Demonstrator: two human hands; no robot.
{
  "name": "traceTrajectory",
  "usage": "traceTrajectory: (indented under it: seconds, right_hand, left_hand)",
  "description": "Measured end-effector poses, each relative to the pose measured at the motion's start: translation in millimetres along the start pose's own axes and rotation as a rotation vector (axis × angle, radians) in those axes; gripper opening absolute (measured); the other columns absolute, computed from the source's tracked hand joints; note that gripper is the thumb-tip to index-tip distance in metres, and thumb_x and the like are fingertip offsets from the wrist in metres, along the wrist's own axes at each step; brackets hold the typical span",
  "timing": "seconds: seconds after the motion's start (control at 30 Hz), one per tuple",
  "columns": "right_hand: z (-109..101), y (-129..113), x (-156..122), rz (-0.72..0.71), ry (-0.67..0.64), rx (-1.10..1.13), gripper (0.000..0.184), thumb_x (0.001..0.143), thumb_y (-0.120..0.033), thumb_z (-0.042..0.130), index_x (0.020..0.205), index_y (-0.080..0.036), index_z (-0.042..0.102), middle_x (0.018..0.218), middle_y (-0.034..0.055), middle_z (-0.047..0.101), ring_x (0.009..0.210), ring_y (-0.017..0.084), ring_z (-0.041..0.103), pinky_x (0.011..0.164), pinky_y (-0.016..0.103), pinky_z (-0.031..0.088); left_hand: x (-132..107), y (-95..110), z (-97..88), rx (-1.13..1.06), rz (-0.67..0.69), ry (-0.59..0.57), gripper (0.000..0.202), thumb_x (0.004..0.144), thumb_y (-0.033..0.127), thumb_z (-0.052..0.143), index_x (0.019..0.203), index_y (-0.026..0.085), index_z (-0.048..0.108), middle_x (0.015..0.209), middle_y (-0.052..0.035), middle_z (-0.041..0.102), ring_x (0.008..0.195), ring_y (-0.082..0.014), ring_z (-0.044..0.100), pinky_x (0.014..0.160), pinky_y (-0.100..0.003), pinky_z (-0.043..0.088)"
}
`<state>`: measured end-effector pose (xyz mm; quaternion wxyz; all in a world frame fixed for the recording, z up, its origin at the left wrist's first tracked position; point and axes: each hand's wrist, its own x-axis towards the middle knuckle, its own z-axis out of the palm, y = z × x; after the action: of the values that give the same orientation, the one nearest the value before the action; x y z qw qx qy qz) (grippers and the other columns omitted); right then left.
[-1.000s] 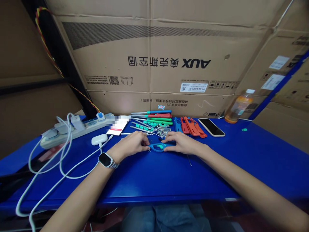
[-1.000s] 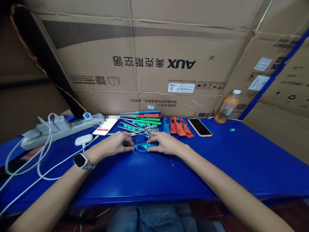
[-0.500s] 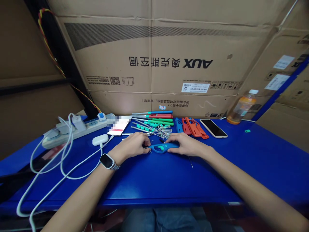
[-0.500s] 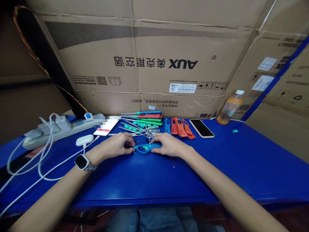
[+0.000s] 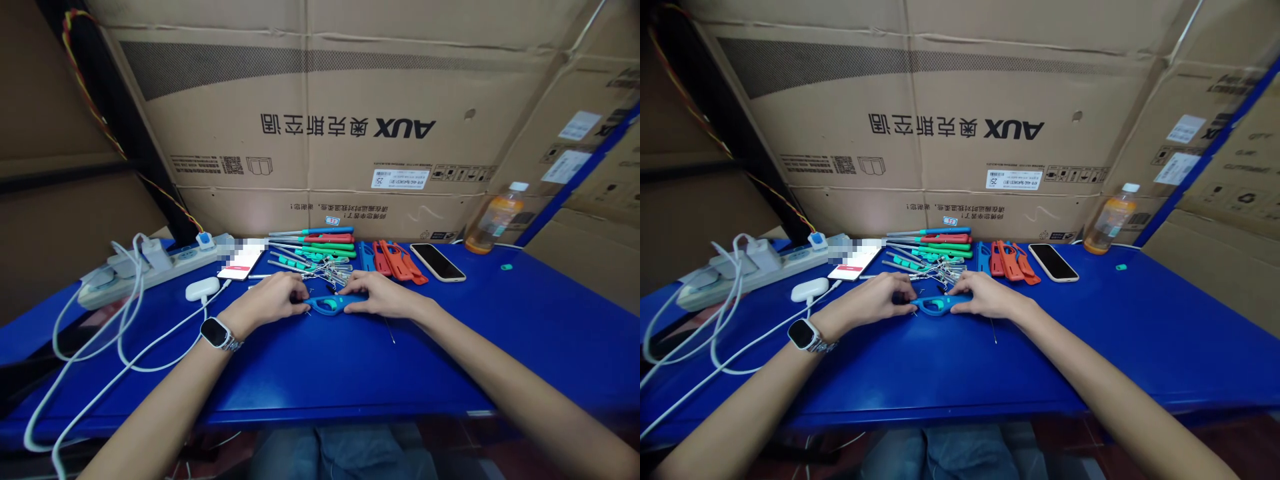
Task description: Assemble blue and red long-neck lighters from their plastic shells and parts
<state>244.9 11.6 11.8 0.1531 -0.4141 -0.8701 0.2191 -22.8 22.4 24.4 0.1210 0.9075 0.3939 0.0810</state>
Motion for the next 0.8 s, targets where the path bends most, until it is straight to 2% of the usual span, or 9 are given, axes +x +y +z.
traceTrajectory:
  seconds: [0.23, 0.4, 0.8]
  right_hand:
    - [0.5, 0.0, 0.0, -0.003, 0.019, 0.031, 0.032, 0.080, -0.035, 0.076, 0.106, -0.017, 0.070, 0.102, 0.0065, 0.068, 0.092, 0.021, 0.063, 0.083, 0.036, 0.050]
    - [-2.1, 1.2, -1.8, 0.010, 0.045, 0.063, 0.023, 0.080, -0.032, 0.075, 0.098, -0.017, 0.070, 0.097, 0.0051, 0.071, 0.087, 0.019, 0.065, 0.080, 0.034, 0.050]
    - [1.6, 1.8, -4.1, 0.001, 0.058, 0.046, 0.022, 0.079, -0.027, 0.075, 0.098, -0.018, 0.068, 0.100, 0.0045, 0.070, 0.092, 0.020, 0.064, 0.085, 0.036, 0.050]
  left_hand:
    - [-0.8, 1.1, -1.0, -0.001, -0.001, -0.022, 0.021, 0.085, 0.035, 0.062, 0.090, 0.018, 0.075, 0.092, -0.0069, 0.069, 0.085, -0.0206, 0.063, 0.073, -0.028, 0.043]
    - [-1.1, 2.8, -0.2, -0.012, -0.021, -0.020, 0.020, 0.083, 0.035, 0.063, 0.090, 0.019, 0.074, 0.091, -0.0051, 0.069, 0.082, -0.0195, 0.062, 0.072, -0.028, 0.043]
    - [-1.2, 1.2, 2.7, -0.012, -0.043, 0.015, 0.016, 0.076, 0.030, 0.063, 0.085, 0.019, 0.070, 0.082, -0.0029, 0.066, 0.073, -0.0169, 0.059, 0.063, -0.026, 0.041]
